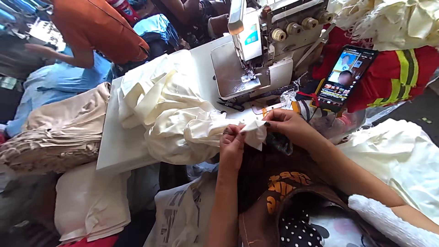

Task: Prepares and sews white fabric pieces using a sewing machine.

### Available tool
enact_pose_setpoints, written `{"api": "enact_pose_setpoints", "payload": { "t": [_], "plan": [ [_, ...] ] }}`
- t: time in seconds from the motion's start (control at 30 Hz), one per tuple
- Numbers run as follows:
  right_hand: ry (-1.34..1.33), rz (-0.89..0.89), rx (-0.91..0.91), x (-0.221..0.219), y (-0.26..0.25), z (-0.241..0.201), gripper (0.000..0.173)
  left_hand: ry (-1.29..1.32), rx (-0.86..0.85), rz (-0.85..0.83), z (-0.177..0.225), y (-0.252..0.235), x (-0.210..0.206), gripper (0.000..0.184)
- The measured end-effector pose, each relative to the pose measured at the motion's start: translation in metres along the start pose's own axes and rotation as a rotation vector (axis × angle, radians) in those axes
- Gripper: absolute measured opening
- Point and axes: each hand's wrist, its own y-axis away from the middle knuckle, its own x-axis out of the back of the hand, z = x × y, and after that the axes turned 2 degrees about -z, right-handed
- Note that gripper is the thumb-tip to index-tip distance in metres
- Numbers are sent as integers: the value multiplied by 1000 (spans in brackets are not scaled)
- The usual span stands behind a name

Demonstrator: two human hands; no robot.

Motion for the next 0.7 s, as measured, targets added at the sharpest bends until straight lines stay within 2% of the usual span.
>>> {"api": "enact_pose_setpoints", "payload": {
  "t": [0.07, 0.1, 0.13, 0.2, 0.27, 0.3, 0.33, 0.4, 0.47, 0.5, 0.57, 0.6, 0.7],
  "plan": [
    [-241, -66, -92, 5, 1, -1, 7, 254, 152, -85, 8, 0, 2, 10],
    [-350, -132, -126, 7, 1, -3, 12, 308, 232, -193, 10, 1, 3, 18],
    [-433, -215, -142, 9, 1, -7, 17, 302, 307, -336, 11, 2, 1, 27],
    [-507, -355, -108, 8, 2, -22, 19, 259, 441, -741, 15, 2, -2, 42],
    [-466, -532, 4, 7, 4, -44, 16, -42, 484, -1095, 32, -5, -8, 34],
    [-362, -632, 80, 9, 6, -54, 14, -325, 407, -1167, 48, -9, -15, 21],
    [-210, -711, 162, 9, 7, -62, 15, -671, 286, -1134, 65, -11, -21, 17],
    [252, -798, 290, 7, 10, -75, 14, -1291, 68, -868, 86, -11, -25, 22],
    [803, -684, 256, -3, 16, -79, 16, -1726, -174, -527, 87, -10, -24, 34],
    [984, -579, 221, -9, 18, -74, 15, -1874, -306, -365, 84, -9, -24, 42],
    [1150, -367, 240, -13, 19, -60, 14, -2001, -506, -150, 78, -9, -19, 45],
    [1191, -299, 252, -14, 19, -58, 15, -2009, -555, -95, 74, -10, -15, 43],
    [1273, -215, 308, -15, 15, -58, 11, -1910, -520, -62, 70, -14, 3, 22]
  ]
}}
